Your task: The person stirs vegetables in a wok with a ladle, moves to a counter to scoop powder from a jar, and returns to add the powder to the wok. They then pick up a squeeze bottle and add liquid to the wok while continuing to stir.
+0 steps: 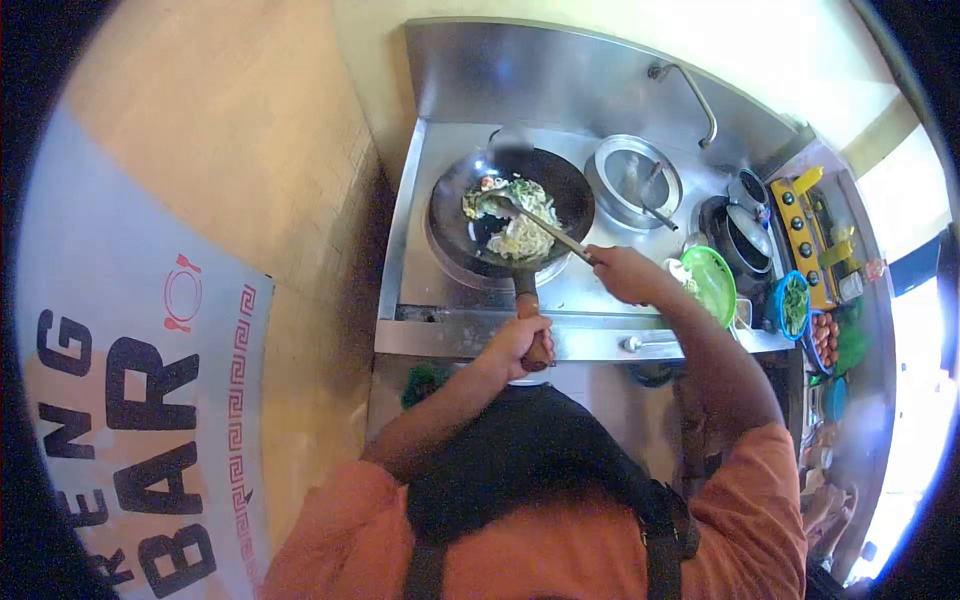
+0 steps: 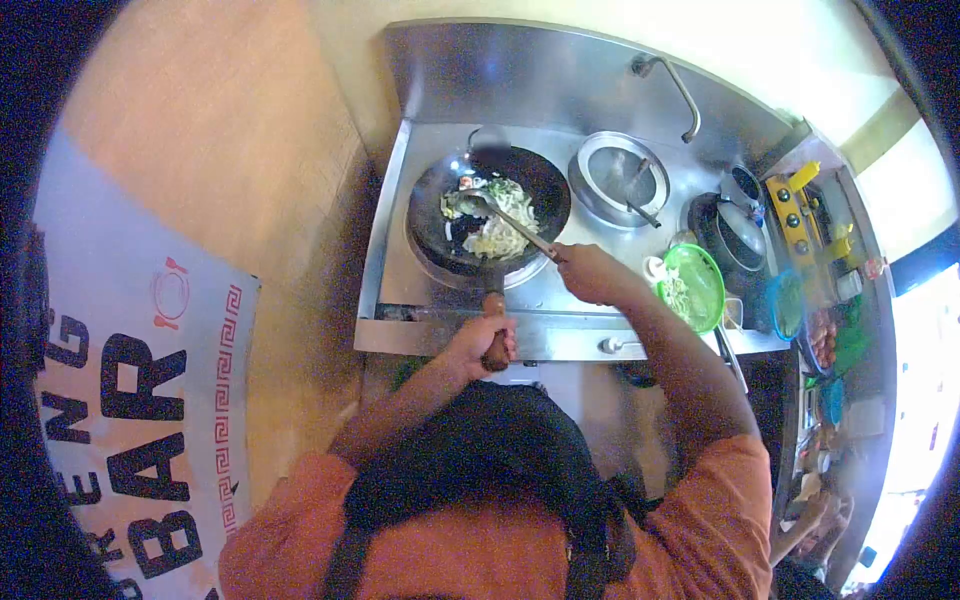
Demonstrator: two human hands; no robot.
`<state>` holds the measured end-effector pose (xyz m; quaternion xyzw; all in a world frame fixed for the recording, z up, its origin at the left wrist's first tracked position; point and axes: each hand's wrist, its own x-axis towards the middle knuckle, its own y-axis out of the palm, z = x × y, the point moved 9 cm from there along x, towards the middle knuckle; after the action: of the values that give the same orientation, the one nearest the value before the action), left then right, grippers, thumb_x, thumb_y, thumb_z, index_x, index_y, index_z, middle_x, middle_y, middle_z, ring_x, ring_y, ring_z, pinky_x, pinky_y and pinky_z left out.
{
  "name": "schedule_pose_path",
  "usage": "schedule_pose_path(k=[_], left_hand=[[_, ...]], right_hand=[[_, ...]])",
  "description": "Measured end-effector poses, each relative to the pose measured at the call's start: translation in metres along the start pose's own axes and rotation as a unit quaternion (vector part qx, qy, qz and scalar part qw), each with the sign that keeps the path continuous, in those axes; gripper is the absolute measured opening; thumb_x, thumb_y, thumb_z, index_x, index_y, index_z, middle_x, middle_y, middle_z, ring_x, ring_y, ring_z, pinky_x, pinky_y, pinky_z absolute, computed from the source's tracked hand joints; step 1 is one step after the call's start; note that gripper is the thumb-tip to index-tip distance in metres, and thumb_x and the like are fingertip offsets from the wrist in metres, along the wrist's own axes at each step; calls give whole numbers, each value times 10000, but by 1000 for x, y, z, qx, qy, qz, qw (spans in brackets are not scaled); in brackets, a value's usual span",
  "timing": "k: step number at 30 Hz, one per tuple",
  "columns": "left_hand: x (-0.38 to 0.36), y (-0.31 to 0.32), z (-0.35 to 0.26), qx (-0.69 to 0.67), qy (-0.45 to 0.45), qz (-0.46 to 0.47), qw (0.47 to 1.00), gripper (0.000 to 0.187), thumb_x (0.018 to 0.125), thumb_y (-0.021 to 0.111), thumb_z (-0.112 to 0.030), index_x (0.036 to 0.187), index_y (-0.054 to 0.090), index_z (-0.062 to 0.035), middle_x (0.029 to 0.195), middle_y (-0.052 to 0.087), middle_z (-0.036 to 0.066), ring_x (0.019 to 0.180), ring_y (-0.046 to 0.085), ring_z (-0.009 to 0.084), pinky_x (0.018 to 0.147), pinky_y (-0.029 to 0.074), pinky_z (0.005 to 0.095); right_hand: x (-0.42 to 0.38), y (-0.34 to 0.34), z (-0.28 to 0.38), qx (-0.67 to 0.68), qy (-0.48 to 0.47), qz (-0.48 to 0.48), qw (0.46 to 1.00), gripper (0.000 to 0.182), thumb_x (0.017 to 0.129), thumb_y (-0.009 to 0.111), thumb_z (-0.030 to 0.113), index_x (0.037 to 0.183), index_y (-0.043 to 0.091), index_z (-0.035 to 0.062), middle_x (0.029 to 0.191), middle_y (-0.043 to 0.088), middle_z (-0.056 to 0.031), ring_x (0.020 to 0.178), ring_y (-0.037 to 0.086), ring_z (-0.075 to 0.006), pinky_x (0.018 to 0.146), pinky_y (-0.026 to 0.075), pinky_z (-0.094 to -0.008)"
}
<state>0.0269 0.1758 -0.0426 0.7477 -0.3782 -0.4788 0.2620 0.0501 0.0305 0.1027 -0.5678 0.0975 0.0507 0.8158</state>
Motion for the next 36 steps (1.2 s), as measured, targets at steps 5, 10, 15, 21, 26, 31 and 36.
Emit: schedule_pose_path(k=[5, 10, 15, 21, 26, 31, 36], left_hand=[[23, -39, -15, -9, -9, -25, 1000, 128, 853, 595, -142, 783, 509, -77, 633, 517, 15, 500, 509, 127, 479, 465, 292], [45, -65, -10, -18, 3, -39, 999, 145, 829, 595, -106, 727, 508, -53, 579, 510, 60, 482, 518, 188, 484, 478, 355], [38, -73, -20, 70, 36, -57, 995, 138, 836, 611, -100, 759, 503, -63, 591, 509, 38, 471, 514, 171, 439, 470, 352], [32, -100, -22, 77, 12, -85, 993, 140, 842, 607, -104, 752, 507, -64, 571, 509, 42, 465, 519, 171, 442, 460, 341], [1, -12, -11, 40, 29, -10, 999, 147, 833, 608, -124, 732, 523, -60, 603, 532, 43, 483, 538, 169, 459, 482, 335], [21, -55, -19, 25, 38, -63, 997, 116, 821, 625, -106, 777, 525, -70, 643, 529, 32, 513, 532, 160, 455, 465, 339], [25, -70, -19, 31, 44, -61, 997, 129, 821, 622, -95, 812, 495, -75, 602, 506, 38, 487, 534, 170, 449, 481, 340]], right_hand=[[-54, -37, 36, 54, 65, 115, 990, 240, 902, 423, 177, 1050, 517, 14, 773, 613, -241, 762, 609, -427, 729, 477, -516], [-40, 21, 4, -108, 51, 84, 989, 381, 831, 443, 85, 1206, 455, 20, 801, 627, -260, 742, 626, -424, 690, 497, -528], [59, 82, -34, -2, 132, 19, 991, 490, 842, 400, 69, 1332, 383, 60, 857, 626, -268, 773, 636, -414, 648, 503, -508], [-52, 24, 25, -202, 115, 78, 969, 491, 863, 429, 124, 1343, 353, 53, 837, 644, -237, 760, 647, -404, 647, 515, -507], [-23, -23, -22, -228, 75, 73, 968, 515, 865, 499, 149, 1367, 385, 114, 803, 641, -203, 732, 643, -363, 670, 520, -472], [-50, -87, 4, -237, 105, 109, 960, 437, 863, 509, 159, 1298, 479, 145, 897, 660, -179, 805, 647, -365, 721, 508, -485], [-15, -26, -7, -253, 89, 69, 961, 436, 837, 484, 102, 1272, 482, 70, 804, 644, -206, 749, 643, -365, 681, 515, -482]])
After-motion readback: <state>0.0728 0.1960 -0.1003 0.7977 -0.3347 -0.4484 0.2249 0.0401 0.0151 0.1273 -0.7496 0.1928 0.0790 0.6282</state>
